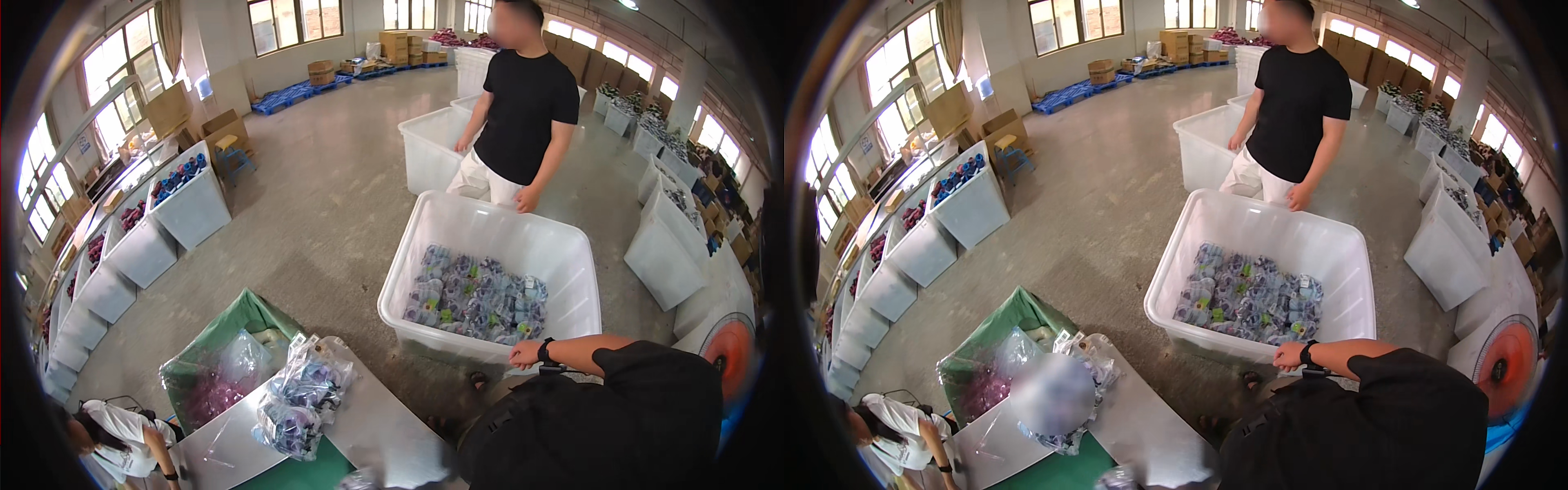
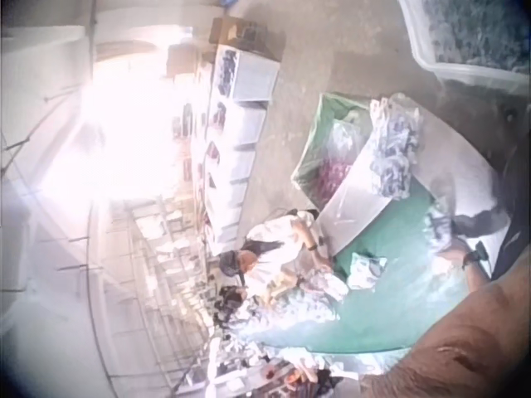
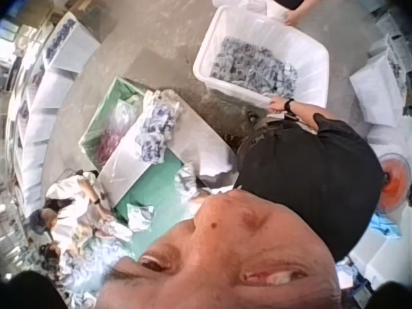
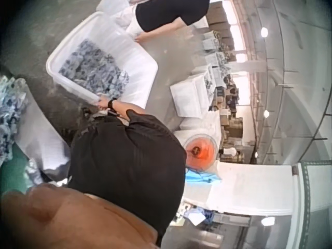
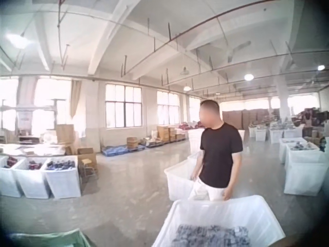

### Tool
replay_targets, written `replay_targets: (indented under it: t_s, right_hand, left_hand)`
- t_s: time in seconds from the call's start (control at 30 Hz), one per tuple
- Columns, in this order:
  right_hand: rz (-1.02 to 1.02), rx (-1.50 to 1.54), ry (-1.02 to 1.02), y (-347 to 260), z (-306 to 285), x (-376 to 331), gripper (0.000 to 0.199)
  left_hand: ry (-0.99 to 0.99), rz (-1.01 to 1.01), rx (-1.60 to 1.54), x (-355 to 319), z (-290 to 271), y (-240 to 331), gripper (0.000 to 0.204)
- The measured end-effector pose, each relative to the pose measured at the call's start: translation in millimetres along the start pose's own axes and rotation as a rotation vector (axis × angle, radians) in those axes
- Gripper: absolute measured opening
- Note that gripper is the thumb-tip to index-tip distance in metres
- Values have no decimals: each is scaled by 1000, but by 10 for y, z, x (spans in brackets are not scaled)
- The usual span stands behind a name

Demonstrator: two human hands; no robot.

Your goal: The person picks packaged slippers from a conveyor belt and places them into a white bin. They walk to a packing area, place a slipper package into a cardboard box, then return to the conveyor to continue sorting slippers into the bin.

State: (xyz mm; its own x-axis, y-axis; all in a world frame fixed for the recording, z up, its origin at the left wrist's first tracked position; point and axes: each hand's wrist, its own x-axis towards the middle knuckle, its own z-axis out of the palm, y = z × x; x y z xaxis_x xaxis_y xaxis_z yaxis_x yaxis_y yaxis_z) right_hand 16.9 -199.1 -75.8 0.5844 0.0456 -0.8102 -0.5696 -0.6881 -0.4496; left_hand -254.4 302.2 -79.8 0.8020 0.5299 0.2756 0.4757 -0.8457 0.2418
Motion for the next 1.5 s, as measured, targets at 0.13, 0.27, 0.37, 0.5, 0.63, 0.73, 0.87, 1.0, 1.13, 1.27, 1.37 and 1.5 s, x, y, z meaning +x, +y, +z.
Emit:
replay_targets:
  t_s: [0.13, 0.27, 0.37, 0.5, 0.63, 0.73, 0.87, 1.0, 1.13, 1.27, 1.37, 1.5]
  right_hand:
    - [27, 30, 10, 111, -63, 117, 28]
    - [-51, 90, -63, 85, -56, 274, 33]
    - [-100, 137, -79, 81, -14, 379, 30]
    - [-104, 228, -124, 160, 45, 449, 33]
    - [-98, 225, -120, 301, 3, 487, 30]
    - [-133, 246, -118, 372, -31, 554, 24]
    - [-182, 289, -120, 280, -39, 641, 25]
    - [-262, 248, -178, -12, -45, 591, 32]
    - [-390, 272, -330, -399, -100, 469, 38]
    - [-436, 207, -546, -752, -145, 314, 58]
    - [-361, 158, -640, -872, -204, 158, 88]
    - [-347, 275, -620, -759, -342, 38, 100]
  left_hand:
    - [2, -166, -15, -608, 23, -52, 62]
    - [-111, -686, -298, -1126, 398, -324, 72]
    - [59, -776, -692, -1080, 694, -539, 85]
    - [-58, -1017, -1060, -610, 693, -316, 74]
    - [-70, -828, -946, -180, 445, 212, 94]
    - [-96, -778, -1107, -31, 470, 382, 98]
    - [-83, -749, -765, -24, 616, 375, 91]
    - [-62, -712, -572, 70, 631, 602, 75]
    - [-155, -1009, -1036, 247, 533, 1290, 65]
    - [-461, -1017, -1278, 502, 453, 2091, 60]
    - [-665, -943, -1469, 675, 418, 2697, 56]
    - [-776, -901, -1507, 799, 423, 3346, 45]
